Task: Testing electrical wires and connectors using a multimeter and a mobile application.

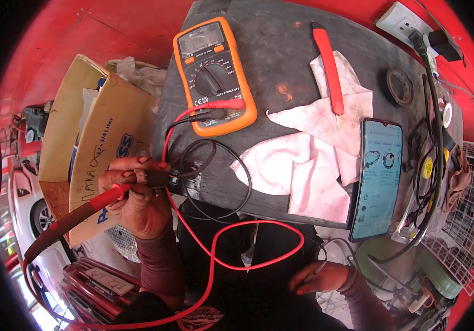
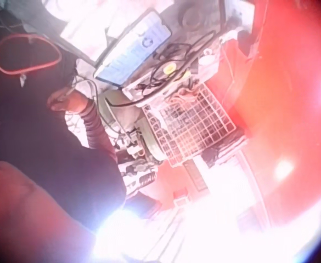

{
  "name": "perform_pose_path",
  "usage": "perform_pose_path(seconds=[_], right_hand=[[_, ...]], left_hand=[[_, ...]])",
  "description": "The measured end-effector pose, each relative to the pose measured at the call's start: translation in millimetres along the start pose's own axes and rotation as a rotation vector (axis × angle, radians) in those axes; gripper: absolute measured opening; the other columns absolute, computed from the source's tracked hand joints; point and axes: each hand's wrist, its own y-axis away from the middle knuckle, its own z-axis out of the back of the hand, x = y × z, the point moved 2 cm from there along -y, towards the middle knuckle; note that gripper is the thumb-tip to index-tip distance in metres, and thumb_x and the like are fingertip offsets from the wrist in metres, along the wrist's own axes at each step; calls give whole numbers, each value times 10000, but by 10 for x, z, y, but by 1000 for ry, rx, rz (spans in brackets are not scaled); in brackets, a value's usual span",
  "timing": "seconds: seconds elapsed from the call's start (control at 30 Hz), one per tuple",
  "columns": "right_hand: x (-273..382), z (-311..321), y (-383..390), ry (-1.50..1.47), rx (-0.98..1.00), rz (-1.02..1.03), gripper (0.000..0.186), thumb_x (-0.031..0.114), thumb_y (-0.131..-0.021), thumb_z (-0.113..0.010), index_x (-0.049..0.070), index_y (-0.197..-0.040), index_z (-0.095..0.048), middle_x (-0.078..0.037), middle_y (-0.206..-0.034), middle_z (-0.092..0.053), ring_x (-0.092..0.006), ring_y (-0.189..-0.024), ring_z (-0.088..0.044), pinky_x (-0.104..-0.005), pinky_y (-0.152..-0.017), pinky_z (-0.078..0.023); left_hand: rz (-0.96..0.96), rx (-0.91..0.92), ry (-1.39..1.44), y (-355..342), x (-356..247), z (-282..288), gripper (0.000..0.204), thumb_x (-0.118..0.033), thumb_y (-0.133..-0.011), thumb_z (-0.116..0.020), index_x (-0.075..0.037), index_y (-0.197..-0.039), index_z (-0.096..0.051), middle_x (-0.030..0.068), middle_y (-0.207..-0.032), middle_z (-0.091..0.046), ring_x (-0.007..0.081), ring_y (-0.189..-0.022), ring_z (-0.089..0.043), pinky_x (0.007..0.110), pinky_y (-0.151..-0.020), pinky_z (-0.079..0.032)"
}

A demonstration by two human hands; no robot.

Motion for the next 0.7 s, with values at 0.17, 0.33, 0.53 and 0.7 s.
perform_pose_path(seconds=[0.17, 0.33, 0.53, 0.7], right_hand=[[73, 4, -22, 13, -6, -7, 302, 233, -915, -710, 38, -1144, -688, -83, -1090, -710, -156, -1026, -639, -291, -916, -487], [102, 18, -20, 38, -16, -71, 316, 238, -915, -711, 46, -1165, -686, -86, -1099, -712, -154, -1037, -640, -289, -918, -485], [55, 16, -20, -42, -17, -121, 314, 249, -923, -701, 56, -1171, -689, -74, -1102, -712, -147, -1043, -637, -285, -923, -479], [153, 37, -18, 9, 26, -111, 284, 195, -915, -706, 42, -1154, -695, -86, -1101, -708, -170, -1054, -639, -300, -932, -481]], left_hand=[[4, -20, -15, -4, -13, 0, 322, -63, -793, -802, -7, -941, -521, 242, -993, -636, 332, -830, -698, 465, -768, -612], [-10, -5, -31, -23, -6, 3, 319, -70, -796, -802, -2, -931, -522, 243, -982, -638, 332, -823, -696, 457, -766, -610], [2, 7, -19, -30, -16, 0, 303, -64, -793, -801, 16, -913, -534, 250, -979, -636, 338, -819, -695, 445, -767, -601], [5, 6, -12, -32, -37, 3, 266, -13, -793, -782, 26, -912, -547, 254, -978, -635, 343, -818, -695, 441, -769, -597]])
